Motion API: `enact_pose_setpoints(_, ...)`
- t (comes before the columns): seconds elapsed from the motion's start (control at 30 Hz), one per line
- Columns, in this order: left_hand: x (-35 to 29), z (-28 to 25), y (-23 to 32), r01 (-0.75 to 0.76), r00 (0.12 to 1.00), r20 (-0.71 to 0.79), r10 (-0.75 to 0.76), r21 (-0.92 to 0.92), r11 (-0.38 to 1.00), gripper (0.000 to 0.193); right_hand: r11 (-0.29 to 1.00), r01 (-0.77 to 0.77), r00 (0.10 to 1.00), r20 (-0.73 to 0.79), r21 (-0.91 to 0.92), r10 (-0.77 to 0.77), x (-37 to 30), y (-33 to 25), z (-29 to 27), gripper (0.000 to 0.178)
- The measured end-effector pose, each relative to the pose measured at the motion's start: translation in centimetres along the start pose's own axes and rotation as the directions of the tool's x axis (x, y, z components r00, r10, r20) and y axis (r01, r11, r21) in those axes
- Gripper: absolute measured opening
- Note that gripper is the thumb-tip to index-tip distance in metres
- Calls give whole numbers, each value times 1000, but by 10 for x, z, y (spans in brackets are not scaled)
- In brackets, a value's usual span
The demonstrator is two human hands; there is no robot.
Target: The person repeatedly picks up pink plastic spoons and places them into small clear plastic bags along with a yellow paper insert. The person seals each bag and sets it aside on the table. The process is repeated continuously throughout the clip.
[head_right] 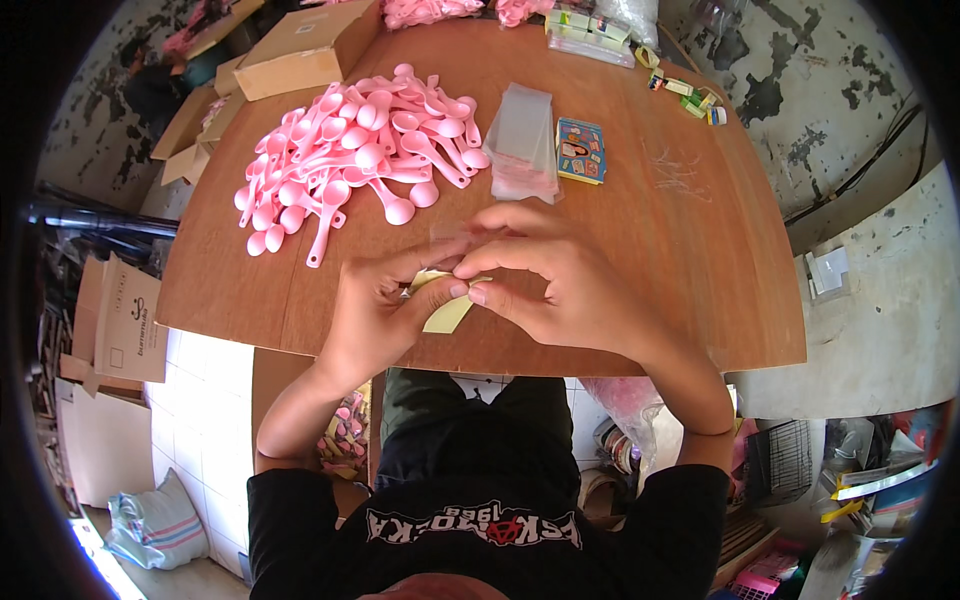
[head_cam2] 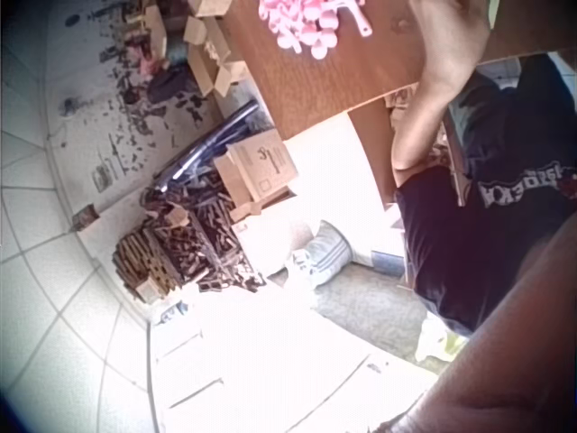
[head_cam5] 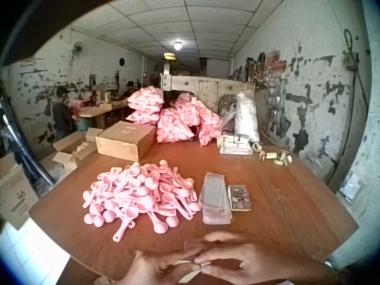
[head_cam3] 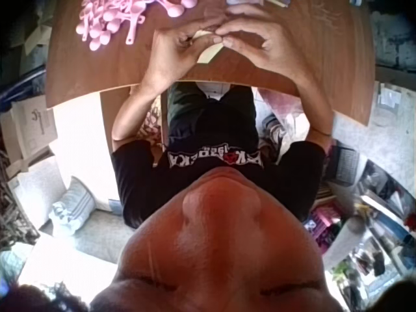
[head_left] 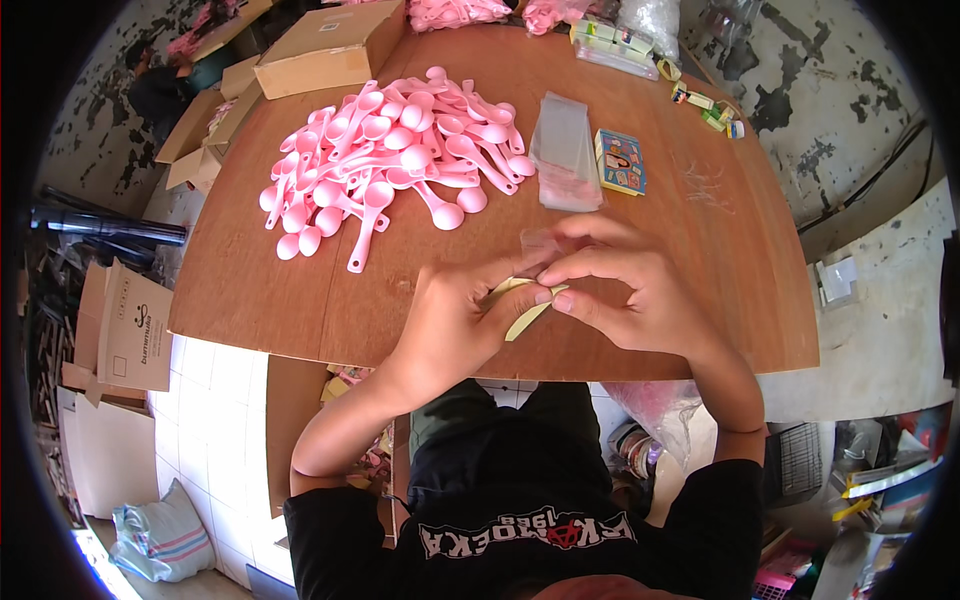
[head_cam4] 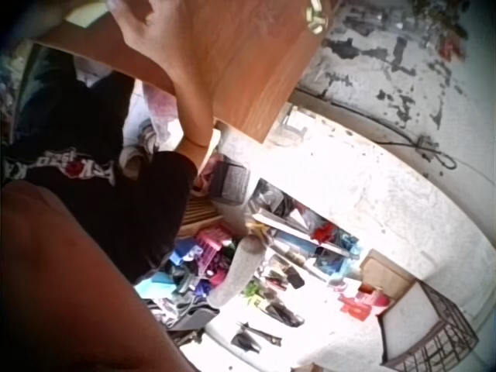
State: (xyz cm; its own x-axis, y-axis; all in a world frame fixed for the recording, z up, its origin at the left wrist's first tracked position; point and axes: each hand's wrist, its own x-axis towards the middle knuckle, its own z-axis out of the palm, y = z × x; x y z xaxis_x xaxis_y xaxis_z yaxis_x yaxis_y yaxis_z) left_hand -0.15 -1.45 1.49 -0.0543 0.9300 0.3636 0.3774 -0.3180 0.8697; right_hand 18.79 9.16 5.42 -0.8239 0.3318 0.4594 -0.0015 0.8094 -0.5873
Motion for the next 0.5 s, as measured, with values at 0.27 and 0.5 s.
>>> enact_pose_setpoints(0.27, -11, 8, 3, -232, 968, -72, 241, 106, 967, 40, 993, -111, 945, 314, 47, 91, 9, -9, -8, 24)
enact_pose_setpoints(0.5, -17, 10, 5, -313, 936, -101, 338, 199, 928, 50, 962, 35, 999, 11, -269, -33, 14, -11, 4, 25)
